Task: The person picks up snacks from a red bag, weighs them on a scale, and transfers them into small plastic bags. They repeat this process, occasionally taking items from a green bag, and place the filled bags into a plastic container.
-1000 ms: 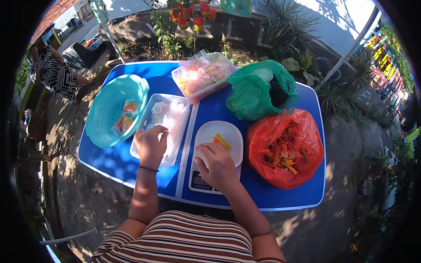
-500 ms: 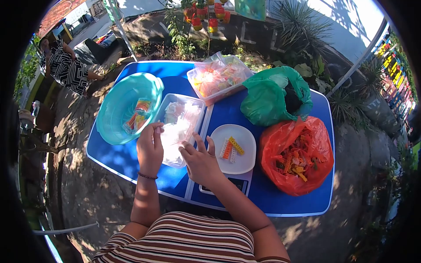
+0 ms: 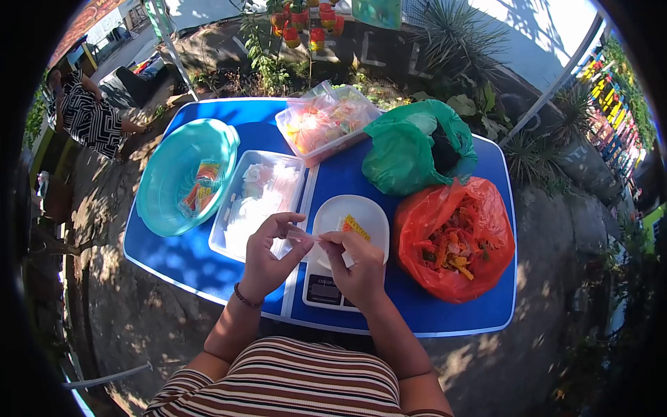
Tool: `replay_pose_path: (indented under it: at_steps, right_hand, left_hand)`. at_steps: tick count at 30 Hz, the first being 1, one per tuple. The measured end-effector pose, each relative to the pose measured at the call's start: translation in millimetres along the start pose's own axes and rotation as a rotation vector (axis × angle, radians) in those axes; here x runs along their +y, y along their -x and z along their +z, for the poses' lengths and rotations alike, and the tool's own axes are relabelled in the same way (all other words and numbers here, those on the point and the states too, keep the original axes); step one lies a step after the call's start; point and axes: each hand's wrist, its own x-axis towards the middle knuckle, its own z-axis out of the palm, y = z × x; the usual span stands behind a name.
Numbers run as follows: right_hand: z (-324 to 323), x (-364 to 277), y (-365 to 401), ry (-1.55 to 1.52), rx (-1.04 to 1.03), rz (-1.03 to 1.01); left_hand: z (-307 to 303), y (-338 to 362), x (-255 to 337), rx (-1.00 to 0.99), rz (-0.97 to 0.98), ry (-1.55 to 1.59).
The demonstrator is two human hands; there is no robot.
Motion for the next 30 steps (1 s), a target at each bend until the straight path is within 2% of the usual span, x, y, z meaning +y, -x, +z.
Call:
replay_pose_path:
  at_steps: [3, 7, 10, 13, 16, 20, 22, 25, 30]
  right_hand:
    - [-11.4, 3.3, 15.1, -0.498, 0.078, 0.295]
    - [-30.6, 8.8, 25.2, -0.385, 0.031, 0.301]
    - [-38.6, 18.9, 26.6, -0.363, 0.129, 0.409]
    - [-43.0, 40.4, 18.8, -0.019, 0.057, 0.400]
    - [-32.9, 49.6, 8.7, 0.402, 0.034, 0.027]
    - [-17.5, 50.3, 4.1, 0.553, -0.027, 0.020]
    - [-17.0, 50.6, 4.2, 0.567, -0.015, 0.024]
    - [-22.5, 48.5, 5.1, 0.376, 0.021, 0.080]
    - [-41.3, 22.9, 11.1, -0.370, 0.085, 0.251]
  left_hand:
    - [25.5, 3.8, -15.0, -0.166, -0.172, 0.402]
    - [41.8, 14.6, -29.8, -0.260, -0.277, 0.403]
    - [41.6, 17.2, -31.9, -0.277, -0.310, 0.357]
    - [34.2, 19.7, -32.9, -0.296, -0.363, 0.299]
    - [36.7, 23.4, -31.0, -0.249, -0.388, 0.379]
    - [35.9, 30.4, -38.5, -0.240, -0.399, 0.586]
    - [32.4, 29.2, -33.4, -0.257, -0.444, 0.502]
    - [35.6, 28.9, -26.5, -0.204, -0.437, 0.537]
    - [37.3, 29.8, -32.2, -0.169, -0.384, 0.492]
